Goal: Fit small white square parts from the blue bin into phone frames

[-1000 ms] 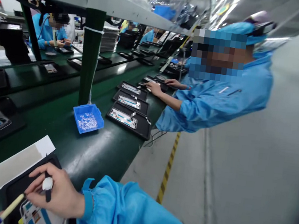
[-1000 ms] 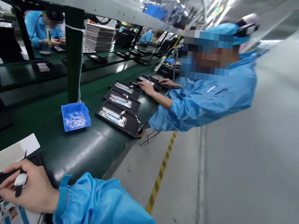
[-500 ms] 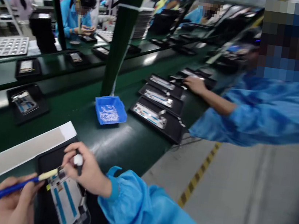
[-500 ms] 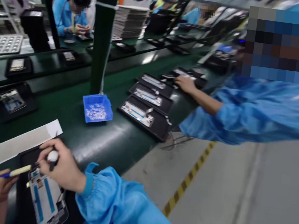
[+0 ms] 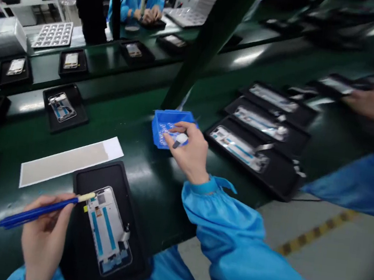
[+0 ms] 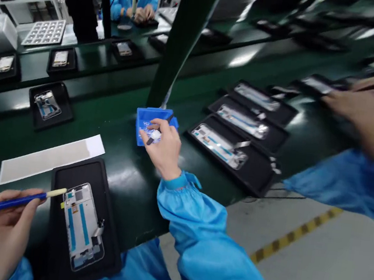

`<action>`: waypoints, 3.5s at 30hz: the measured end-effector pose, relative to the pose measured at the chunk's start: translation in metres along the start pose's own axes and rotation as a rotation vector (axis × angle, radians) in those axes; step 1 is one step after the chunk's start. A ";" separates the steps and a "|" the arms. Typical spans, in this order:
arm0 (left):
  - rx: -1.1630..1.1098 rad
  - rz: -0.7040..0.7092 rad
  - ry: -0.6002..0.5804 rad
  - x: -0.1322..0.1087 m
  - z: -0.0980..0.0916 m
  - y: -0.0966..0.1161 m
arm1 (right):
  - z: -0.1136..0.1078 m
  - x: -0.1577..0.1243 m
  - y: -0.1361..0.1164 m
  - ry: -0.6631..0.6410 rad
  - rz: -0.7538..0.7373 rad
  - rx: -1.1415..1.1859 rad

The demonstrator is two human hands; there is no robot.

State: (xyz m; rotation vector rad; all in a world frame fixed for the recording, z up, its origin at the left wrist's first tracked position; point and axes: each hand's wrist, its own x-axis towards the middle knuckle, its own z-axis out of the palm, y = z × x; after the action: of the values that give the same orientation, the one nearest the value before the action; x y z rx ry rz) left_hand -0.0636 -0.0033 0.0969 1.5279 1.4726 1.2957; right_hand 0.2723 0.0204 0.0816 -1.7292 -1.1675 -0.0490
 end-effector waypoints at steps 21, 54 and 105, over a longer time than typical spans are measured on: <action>0.537 0.394 -0.445 0.019 0.026 0.012 | 0.052 -0.088 -0.051 -0.836 -0.152 0.435; 0.474 0.422 -0.445 0.018 0.038 0.012 | 0.051 -0.094 -0.050 -0.816 -0.152 0.410; 0.730 0.646 -0.354 -0.010 0.010 -0.048 | 0.047 -0.106 -0.065 -0.638 0.024 0.370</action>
State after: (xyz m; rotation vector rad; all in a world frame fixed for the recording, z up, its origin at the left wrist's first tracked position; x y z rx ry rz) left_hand -0.0696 -0.0035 0.0472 2.7132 1.3200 0.7259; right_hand 0.1481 -0.0147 0.0494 -1.4569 -1.4915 0.7366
